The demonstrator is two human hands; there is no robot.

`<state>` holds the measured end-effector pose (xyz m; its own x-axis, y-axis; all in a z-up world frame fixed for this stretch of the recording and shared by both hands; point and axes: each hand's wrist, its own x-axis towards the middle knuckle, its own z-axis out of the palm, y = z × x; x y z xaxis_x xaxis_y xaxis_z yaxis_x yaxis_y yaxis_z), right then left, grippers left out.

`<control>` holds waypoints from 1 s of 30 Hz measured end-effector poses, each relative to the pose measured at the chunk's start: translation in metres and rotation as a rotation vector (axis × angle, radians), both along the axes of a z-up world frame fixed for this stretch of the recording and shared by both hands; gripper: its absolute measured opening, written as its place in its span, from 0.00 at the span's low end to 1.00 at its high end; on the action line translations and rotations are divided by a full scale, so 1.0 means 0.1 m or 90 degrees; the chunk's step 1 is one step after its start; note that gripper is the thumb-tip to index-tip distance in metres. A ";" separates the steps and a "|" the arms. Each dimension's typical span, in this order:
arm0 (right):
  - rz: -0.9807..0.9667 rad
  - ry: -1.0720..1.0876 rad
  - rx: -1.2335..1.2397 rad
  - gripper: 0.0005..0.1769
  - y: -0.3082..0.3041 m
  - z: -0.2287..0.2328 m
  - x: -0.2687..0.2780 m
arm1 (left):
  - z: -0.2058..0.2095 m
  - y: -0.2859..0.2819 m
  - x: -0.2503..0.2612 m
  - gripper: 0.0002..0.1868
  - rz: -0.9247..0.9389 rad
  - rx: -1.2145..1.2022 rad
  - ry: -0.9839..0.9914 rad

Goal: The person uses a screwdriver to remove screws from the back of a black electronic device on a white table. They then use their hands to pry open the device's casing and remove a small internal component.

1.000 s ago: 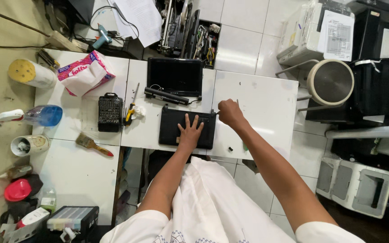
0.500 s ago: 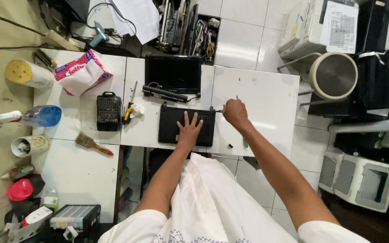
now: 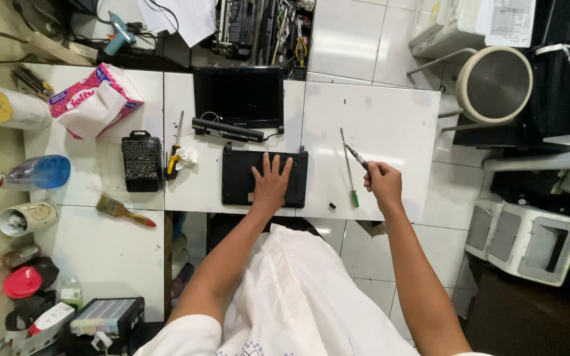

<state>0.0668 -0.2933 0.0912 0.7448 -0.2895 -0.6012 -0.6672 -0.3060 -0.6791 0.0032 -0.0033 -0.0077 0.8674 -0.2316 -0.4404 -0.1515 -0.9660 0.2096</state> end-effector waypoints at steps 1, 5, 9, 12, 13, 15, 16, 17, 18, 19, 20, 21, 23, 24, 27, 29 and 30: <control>-0.001 0.003 0.001 0.15 0.00 -0.05 -0.04 | 0.02 -0.02 0.08 0.74 -0.001 0.001 0.003; -0.032 0.015 0.028 0.13 -0.02 -0.17 -0.29 | -0.22 -0.11 0.18 0.76 -0.054 0.030 -0.060; -0.031 0.036 0.038 0.13 0.00 -0.27 -0.44 | -0.18 -0.06 0.22 0.80 -0.081 0.030 -0.055; -0.023 0.054 0.031 0.14 0.06 -0.17 -0.47 | -0.17 -0.06 0.22 0.83 -0.076 0.020 -0.058; -0.025 0.055 0.031 0.14 0.04 -0.22 -0.51 | -0.11 -0.08 0.22 0.83 -0.077 0.020 -0.057; -0.005 0.067 0.041 0.13 0.03 -0.33 -0.54 | 0.00 -0.09 0.25 0.81 -0.077 0.036 -0.033; -0.004 0.066 0.042 0.13 0.05 -0.29 -0.53 | -0.01 -0.09 0.27 0.81 -0.077 0.036 -0.034; 0.002 0.070 0.044 0.13 0.06 -0.24 -0.53 | -0.02 -0.09 0.28 0.81 -0.076 0.037 -0.020; 0.007 0.074 0.045 0.13 0.08 -0.20 -0.53 | -0.04 -0.10 0.29 0.80 -0.076 0.036 -0.006; 0.006 0.074 0.046 0.13 0.09 -0.18 -0.52 | -0.06 -0.11 0.29 0.80 -0.077 0.037 -0.006; 0.018 0.076 0.041 0.14 0.10 -0.17 -0.52 | -0.08 -0.12 0.30 0.80 -0.071 0.039 -0.001; 0.030 0.078 0.037 0.14 0.11 -0.15 -0.51 | -0.10 -0.13 0.30 0.79 -0.066 0.041 0.003; 0.058 0.062 0.008 0.15 0.11 -0.20 -0.50 | -0.22 -0.13 0.33 0.77 -0.063 0.034 0.014; 0.088 0.048 -0.021 0.15 0.10 -0.23 -0.51 | -0.28 -0.13 0.32 0.76 -0.059 0.027 0.027; 0.172 -0.019 -0.106 0.14 0.21 -0.20 -0.44 | -0.09 -0.11 0.36 0.73 -0.057 0.011 0.037; 0.207 -0.058 -0.134 0.13 0.28 -0.27 -0.33 | -0.09 -0.11 0.36 0.73 -0.056 0.017 0.034; 0.241 -0.093 -0.164 0.12 0.31 -0.31 -0.29 | -0.09 -0.13 0.35 0.72 -0.057 0.021 0.036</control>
<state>0.0375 -0.2626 0.0600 0.8979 -0.1077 -0.4268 -0.3799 -0.6792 -0.6279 0.0384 -0.0158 -0.0167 0.8176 -0.2920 -0.4963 -0.2263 -0.9555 0.1892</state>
